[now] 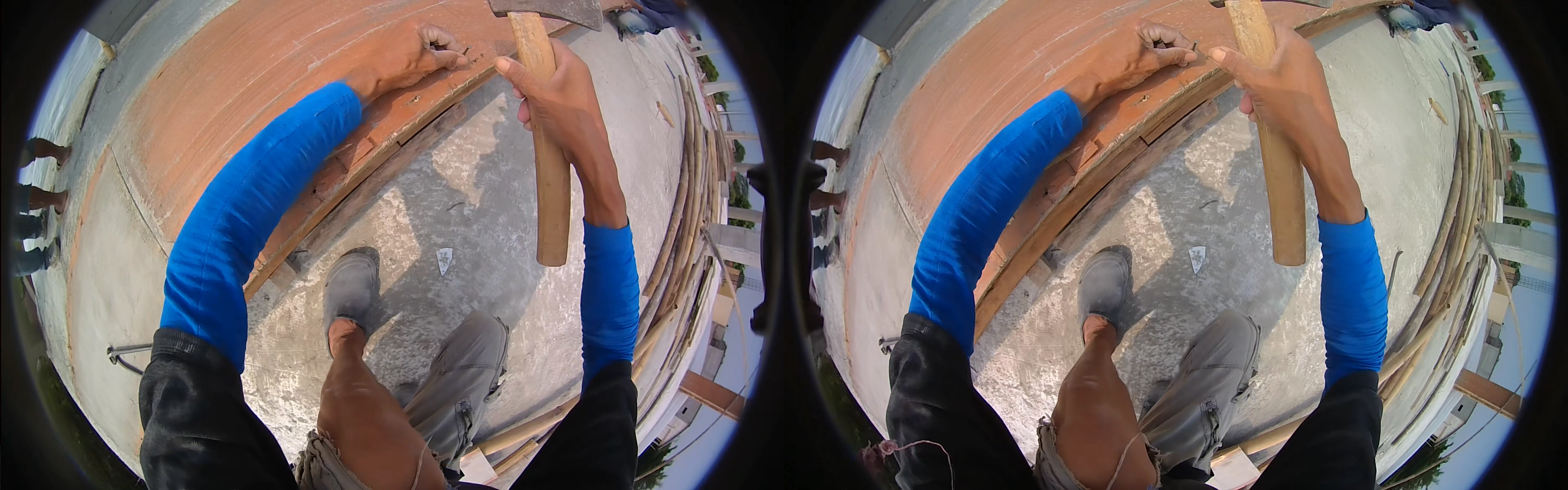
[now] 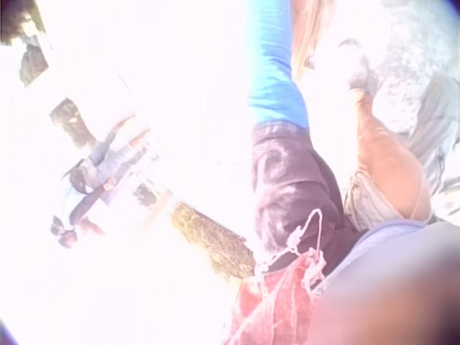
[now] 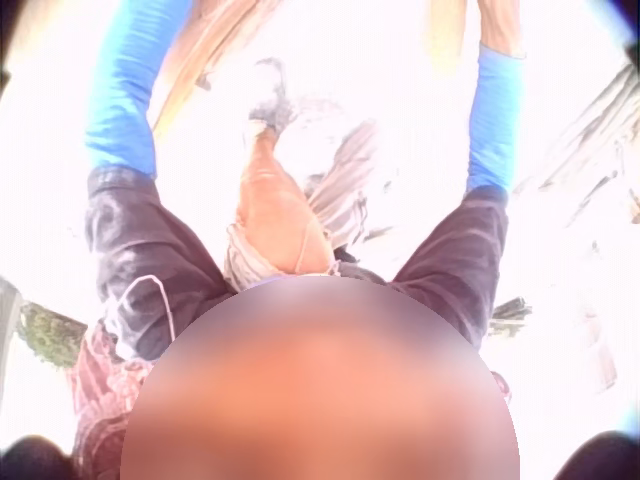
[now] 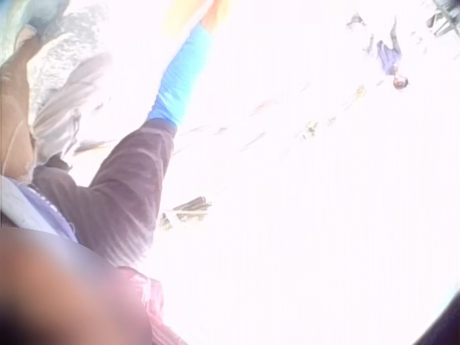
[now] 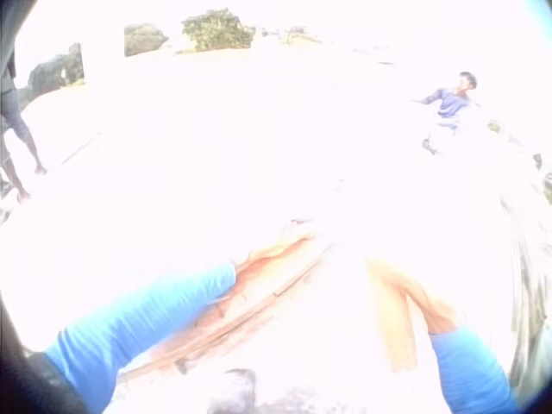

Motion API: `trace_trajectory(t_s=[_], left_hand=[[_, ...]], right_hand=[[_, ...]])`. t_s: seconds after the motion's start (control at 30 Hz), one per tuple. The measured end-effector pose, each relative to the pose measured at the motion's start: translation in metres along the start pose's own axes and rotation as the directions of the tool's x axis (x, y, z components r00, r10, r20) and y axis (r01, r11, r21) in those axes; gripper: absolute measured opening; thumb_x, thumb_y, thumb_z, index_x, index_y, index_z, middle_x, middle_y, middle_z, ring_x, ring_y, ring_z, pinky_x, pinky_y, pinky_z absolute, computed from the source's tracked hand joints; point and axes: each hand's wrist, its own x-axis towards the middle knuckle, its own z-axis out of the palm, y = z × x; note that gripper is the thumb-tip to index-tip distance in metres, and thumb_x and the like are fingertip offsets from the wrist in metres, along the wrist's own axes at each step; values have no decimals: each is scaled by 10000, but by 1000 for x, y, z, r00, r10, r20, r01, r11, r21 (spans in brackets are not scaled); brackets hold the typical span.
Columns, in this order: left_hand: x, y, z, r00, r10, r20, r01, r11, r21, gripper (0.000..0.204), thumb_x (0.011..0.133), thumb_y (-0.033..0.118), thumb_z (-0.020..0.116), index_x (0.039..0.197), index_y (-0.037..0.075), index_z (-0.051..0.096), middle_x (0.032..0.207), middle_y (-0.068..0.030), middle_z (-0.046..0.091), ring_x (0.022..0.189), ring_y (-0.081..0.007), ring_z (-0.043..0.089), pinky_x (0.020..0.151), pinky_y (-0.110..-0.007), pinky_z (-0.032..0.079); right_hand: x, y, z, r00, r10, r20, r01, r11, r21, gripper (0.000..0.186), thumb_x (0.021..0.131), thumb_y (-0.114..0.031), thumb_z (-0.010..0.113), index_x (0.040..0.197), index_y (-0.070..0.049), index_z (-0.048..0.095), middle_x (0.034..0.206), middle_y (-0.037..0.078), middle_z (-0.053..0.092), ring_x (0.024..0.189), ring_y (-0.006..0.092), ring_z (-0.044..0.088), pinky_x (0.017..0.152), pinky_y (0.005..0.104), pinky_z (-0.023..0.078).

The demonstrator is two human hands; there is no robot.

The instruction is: The person uses a hammer to drive nails into a wooden plank laid on a concrete surface. They repeatedly pick up nails, position them on the wood, and strike them with the hammer. Another person is visible nearby assisting with the plank.

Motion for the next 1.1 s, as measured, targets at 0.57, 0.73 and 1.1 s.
trace_trajectory(t_s=[0.57, 0.73, 1.1], left_hand=[[0, 6, -1, 998, -60, 20, 60, 998, 0, 261, 1014, 292, 756, 914, 54, 790, 699, -19, 656, 653, -123, 559, 601, -351, 465], [-2, 1, 4, 999, -37, 17, 37, 999, -23, 270, 1013, 300, 761, 909, 53, 790, 690, -20, 654, 647, -125, 567, 605, -354, 475], [1, 1, 0, 996, -89, 29, 88, 996, 22, 232, 996, 238, 784, 899, 27, 796, 724, -42, 705, 646, -125, 573, 621, -338, 492]], right_hand=[[-21, 3, -13, 935, -353, 30, 343, 881, -325, 570, 983, -260, 749, 1472, -36, 560, 968, 253, 757, 839, 452, 726, 725, 515, 578], [-20, -8, -23, 861, -423, -284, 405, 906, -124, 560, 998, -292, 762, 1487, -89, 582, 871, 230, 744, 747, 326, 764, 657, 416, 593], [-10, -1, -22, 760, -601, -247, 530, 794, -297, 583, 990, -289, 772, 1500, -82, 579, 935, 210, 777, 774, 299, 773, 736, 369, 618]])
